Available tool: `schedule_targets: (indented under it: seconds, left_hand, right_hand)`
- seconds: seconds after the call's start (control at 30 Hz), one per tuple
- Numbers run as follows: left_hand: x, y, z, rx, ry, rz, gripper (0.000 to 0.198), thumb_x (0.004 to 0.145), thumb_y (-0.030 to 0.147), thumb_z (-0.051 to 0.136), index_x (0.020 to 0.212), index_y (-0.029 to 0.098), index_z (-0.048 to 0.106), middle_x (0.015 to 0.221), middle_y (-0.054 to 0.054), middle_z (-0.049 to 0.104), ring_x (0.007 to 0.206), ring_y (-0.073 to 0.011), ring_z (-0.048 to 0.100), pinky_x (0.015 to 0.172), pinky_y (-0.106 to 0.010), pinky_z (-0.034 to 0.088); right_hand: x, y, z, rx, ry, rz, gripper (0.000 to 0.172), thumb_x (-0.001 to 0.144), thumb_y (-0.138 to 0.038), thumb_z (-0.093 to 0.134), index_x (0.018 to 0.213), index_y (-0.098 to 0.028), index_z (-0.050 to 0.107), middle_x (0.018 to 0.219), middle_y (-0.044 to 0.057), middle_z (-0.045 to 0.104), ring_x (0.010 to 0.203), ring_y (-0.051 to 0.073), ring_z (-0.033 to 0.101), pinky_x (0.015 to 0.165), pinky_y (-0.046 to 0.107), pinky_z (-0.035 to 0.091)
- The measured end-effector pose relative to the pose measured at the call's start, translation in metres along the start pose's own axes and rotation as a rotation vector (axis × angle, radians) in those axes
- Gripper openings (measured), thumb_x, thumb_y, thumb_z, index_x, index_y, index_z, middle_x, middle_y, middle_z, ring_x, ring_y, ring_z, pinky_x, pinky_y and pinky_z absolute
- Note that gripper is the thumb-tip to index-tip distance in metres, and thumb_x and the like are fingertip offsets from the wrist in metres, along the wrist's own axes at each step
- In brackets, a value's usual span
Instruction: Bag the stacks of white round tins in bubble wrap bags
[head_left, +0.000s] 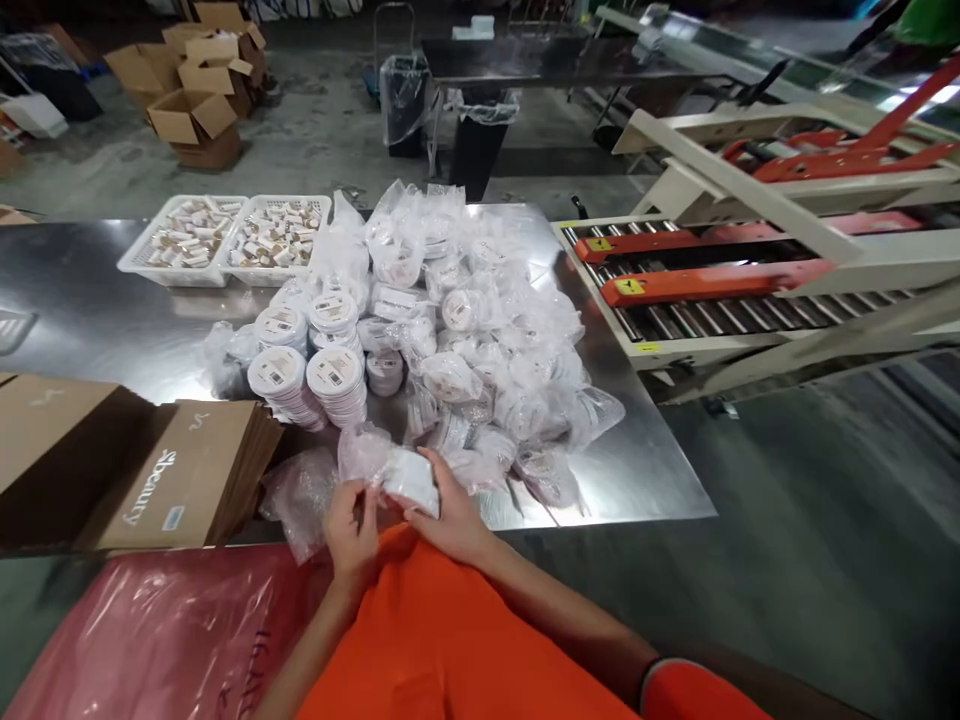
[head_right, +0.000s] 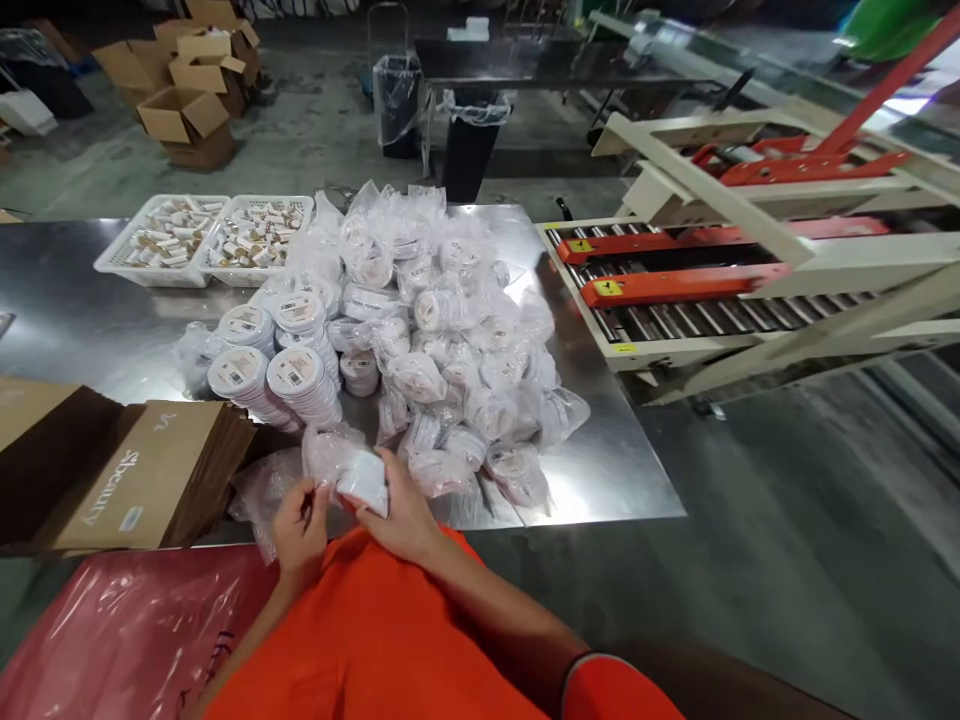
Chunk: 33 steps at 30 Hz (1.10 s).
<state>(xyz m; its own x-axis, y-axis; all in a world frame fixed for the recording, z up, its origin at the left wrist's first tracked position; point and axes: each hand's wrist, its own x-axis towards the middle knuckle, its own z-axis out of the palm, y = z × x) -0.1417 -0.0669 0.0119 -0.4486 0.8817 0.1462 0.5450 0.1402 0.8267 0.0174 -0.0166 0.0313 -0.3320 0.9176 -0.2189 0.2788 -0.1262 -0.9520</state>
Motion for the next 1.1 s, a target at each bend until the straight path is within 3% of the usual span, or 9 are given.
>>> schedule_targets:
  seconds: [0.13,0.3,0.4,0.5,0.6,0.67,0.73,0.87,1.1]
  left_hand:
    - [-0.002,0.003,0.005,0.044,0.035,0.162,0.029,0.091,0.035,0.043,0.082,0.015,0.062,0.077,-0.008,0.063,0.075,-0.0185,0.060,0.069,-0.030,0.048]
    - [-0.002,0.013,0.007,0.086,-0.095,0.379,0.020,0.091,0.027,0.048,0.078,0.019,0.061,0.066,-0.002,0.061,0.060,-0.0133,0.058,0.056,-0.023,0.044]
    - [-0.002,0.023,0.007,0.028,-0.119,0.381,0.017,0.090,0.022,0.048,0.076,0.019,0.059,0.065,-0.001,0.060,0.059,-0.0118,0.056,0.057,-0.022,0.043]
    - [0.003,0.033,0.005,-0.065,-0.098,0.299,0.018,0.089,0.026,0.048,0.075,0.019,0.057,0.067,-0.001,0.060,0.063,-0.0128,0.056,0.060,-0.023,0.044]
    - [0.010,0.041,0.000,-0.159,-0.125,0.000,0.022,0.089,0.033,0.048,0.075,0.019,0.056,0.065,0.001,0.057,0.060,-0.0120,0.053,0.058,-0.023,0.043]
    - [0.014,0.043,-0.005,-0.269,-0.112,-0.206,0.025,0.088,0.039,0.049,0.075,0.019,0.054,0.063,0.003,0.053,0.058,-0.0111,0.050,0.056,-0.022,0.042]
    - [0.016,0.044,-0.009,-0.369,-0.089,-0.321,0.027,0.087,0.043,0.051,0.074,0.019,0.052,0.062,0.004,0.050,0.057,-0.0103,0.047,0.055,-0.021,0.041]
    - [0.017,0.039,-0.013,-0.430,-0.109,-0.356,0.030,0.085,0.044,0.053,0.071,0.018,0.050,0.059,0.005,0.048,0.055,-0.0091,0.045,0.053,-0.020,0.040]
    - [0.008,0.024,-0.019,-0.355,-0.168,-0.337,0.031,0.086,0.047,0.051,0.072,0.020,0.051,0.057,0.002,0.052,0.051,-0.0108,0.050,0.052,-0.023,0.043]
  right_hand:
    - [0.000,-0.006,0.001,-0.266,-0.090,-0.191,0.076,0.070,-0.021,0.061,0.140,-0.019,0.034,0.130,0.014,0.052,0.113,0.028,0.054,0.097,0.042,0.043]
    - [0.008,-0.004,0.000,-0.288,0.159,-0.103,0.059,0.074,-0.028,0.061,0.129,-0.019,0.042,0.115,0.010,0.060,0.102,0.025,0.058,0.089,0.040,0.048]
    - [0.008,0.001,0.002,-0.406,0.169,-0.221,0.060,0.072,-0.031,0.063,0.128,-0.017,0.045,0.121,0.015,0.057,0.110,0.031,0.053,0.096,0.047,0.042]
    - [0.006,0.002,0.004,-0.330,-0.006,-0.170,0.067,0.069,-0.032,0.066,0.131,-0.017,0.043,0.126,0.015,0.054,0.113,0.032,0.052,0.098,0.048,0.040]
    - [0.007,0.002,0.001,0.103,-0.087,0.128,0.059,0.074,-0.043,0.062,0.127,-0.023,0.043,0.118,0.009,0.058,0.102,0.024,0.058,0.086,0.039,0.047]
    - [0.009,0.005,-0.001,0.424,-0.077,0.282,0.045,0.079,-0.051,0.054,0.115,-0.024,0.051,0.105,0.006,0.061,0.090,0.020,0.059,0.075,0.033,0.048]
    - [0.012,0.010,-0.001,0.582,-0.045,0.360,0.034,0.078,-0.052,0.056,0.092,-0.021,0.056,0.085,0.003,0.060,0.074,0.016,0.057,0.064,0.028,0.044]
    - [0.017,0.024,0.005,0.467,-0.100,0.343,0.025,0.070,-0.039,0.066,0.070,-0.019,0.052,0.062,-0.004,0.050,0.054,0.009,0.042,0.052,0.023,0.032]
    - [0.024,0.035,0.007,0.376,-0.124,0.267,0.022,0.078,-0.041,0.059,0.082,-0.022,0.049,0.063,-0.006,0.046,0.054,0.010,0.042,0.052,0.022,0.033]
